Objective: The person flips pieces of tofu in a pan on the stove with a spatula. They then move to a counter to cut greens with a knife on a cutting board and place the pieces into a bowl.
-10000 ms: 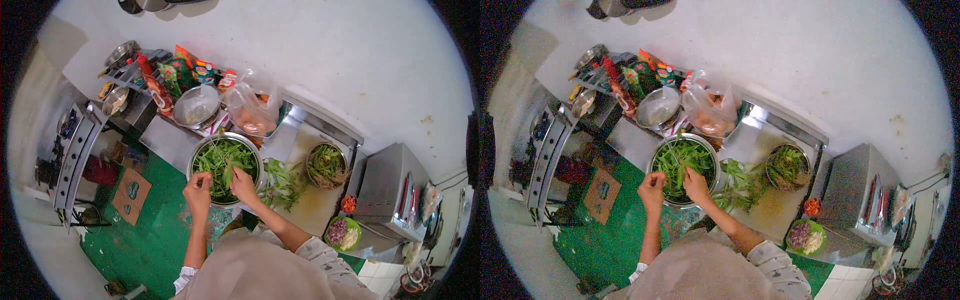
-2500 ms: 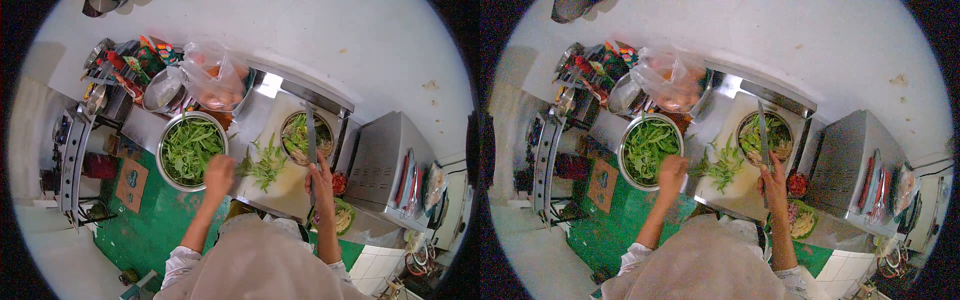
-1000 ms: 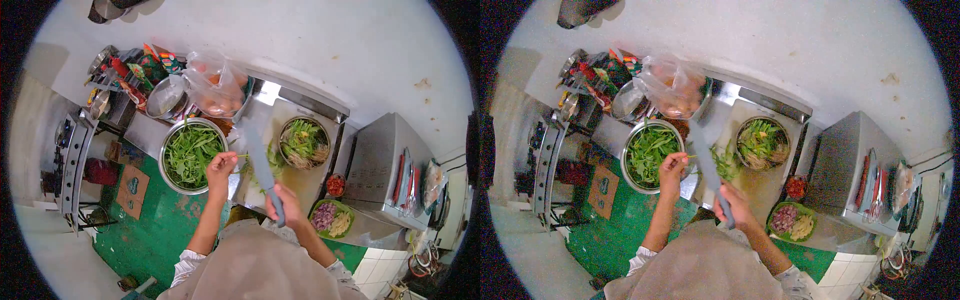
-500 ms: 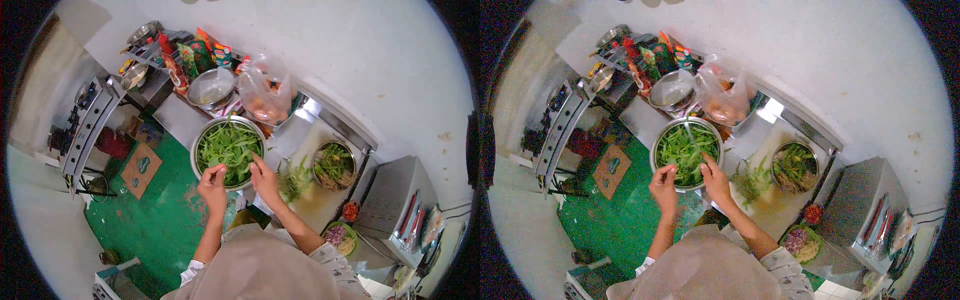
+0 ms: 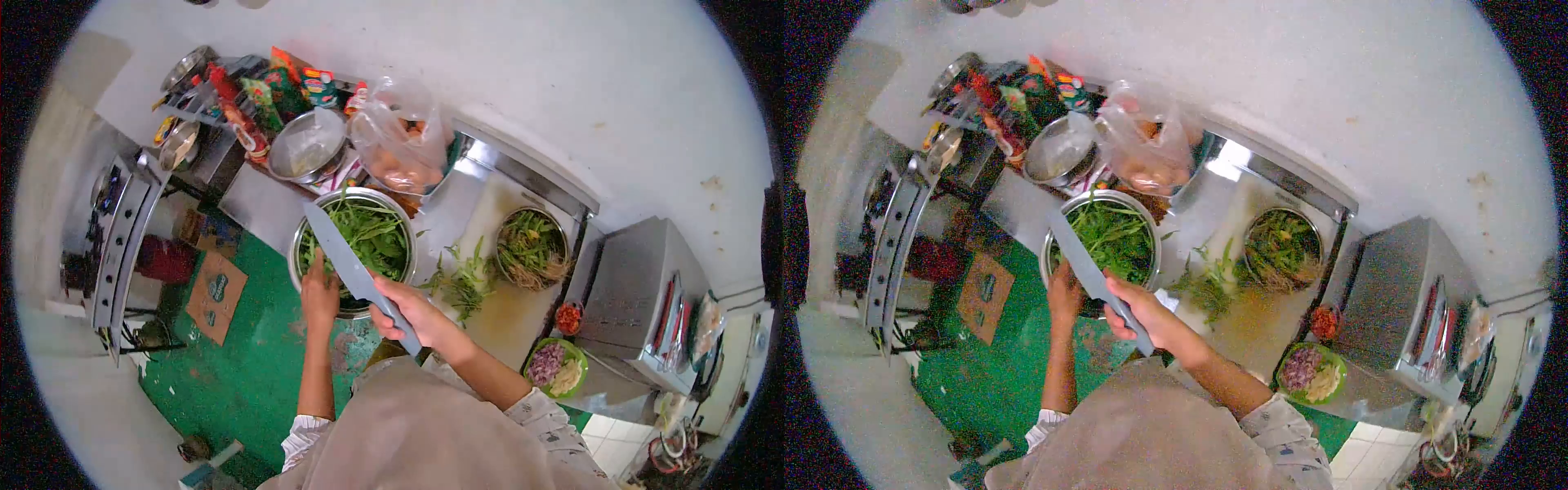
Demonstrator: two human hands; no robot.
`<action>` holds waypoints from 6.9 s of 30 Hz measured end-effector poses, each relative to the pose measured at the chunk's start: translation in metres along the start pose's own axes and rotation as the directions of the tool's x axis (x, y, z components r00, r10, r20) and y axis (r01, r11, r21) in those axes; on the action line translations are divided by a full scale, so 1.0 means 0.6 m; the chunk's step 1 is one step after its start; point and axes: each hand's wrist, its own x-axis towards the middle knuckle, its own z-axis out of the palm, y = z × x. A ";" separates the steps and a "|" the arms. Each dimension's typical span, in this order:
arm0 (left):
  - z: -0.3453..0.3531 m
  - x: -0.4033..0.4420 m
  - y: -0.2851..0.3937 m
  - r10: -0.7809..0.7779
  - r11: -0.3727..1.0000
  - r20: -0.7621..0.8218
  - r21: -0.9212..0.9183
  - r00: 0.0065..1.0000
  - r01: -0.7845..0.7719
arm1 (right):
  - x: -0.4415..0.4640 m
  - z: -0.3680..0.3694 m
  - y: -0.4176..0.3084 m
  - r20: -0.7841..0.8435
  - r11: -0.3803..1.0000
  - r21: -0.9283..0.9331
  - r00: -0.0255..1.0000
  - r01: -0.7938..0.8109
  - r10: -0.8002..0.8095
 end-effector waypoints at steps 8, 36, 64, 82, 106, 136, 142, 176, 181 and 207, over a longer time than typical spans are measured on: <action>-0.024 -0.029 0.095 0.035 0.990 -0.178 -0.125 0.983 -0.058 | -0.185 -0.135 -0.069 -0.409 0.488 -0.873 0.544 0.000 -0.732; 0.231 -0.116 0.227 0.504 0.863 0.171 -0.081 0.846 -0.498 | -0.159 -0.301 -0.352 -0.081 -0.468 -0.729 0.741 -0.500 -0.667; 0.193 -0.059 0.292 0.231 0.938 0.519 -0.342 0.823 -0.048 | -0.360 -0.200 -0.161 -0.244 0.189 -0.968 0.432 -0.166 -0.868; 0.128 -0.060 0.297 0.081 0.283 0.629 -0.759 0.774 0.587 | -0.253 -0.151 -0.051 -0.499 0.749 -0.615 0.613 0.248 -0.613; 0.101 -0.093 0.281 0.108 0.472 0.447 -0.809 0.888 0.350 | -0.164 -0.120 -0.064 -0.211 0.267 -0.963 0.561 0.019 -0.801; 0.082 -0.086 0.280 -0.034 -0.087 0.444 -0.894 0.895 0.440 | -0.201 -0.051 -0.027 -0.134 0.916 -0.175 0.913 0.360 -0.385; 0.027 -0.085 0.256 -0.144 -0.113 0.454 -0.891 0.879 0.441 | -0.121 -0.047 -0.037 -0.182 0.941 -0.168 0.929 0.292 -0.321; 0.079 0.131 0.030 0.185 0.925 0.288 0.271 0.940 -0.265 | -0.129 -0.173 -0.224 -0.357 0.198 -0.900 0.394 -0.388 -0.847; 0.085 0.137 0.026 0.241 0.949 0.201 0.157 0.949 -0.274 | -0.140 -0.224 -0.272 -0.230 -0.282 -0.678 0.561 -0.678 -0.796; 0.107 0.133 0.001 0.342 0.865 0.182 0.322 0.922 -0.384 | -0.089 -0.426 -0.439 -0.261 -0.465 -0.627 0.730 -0.625 -0.631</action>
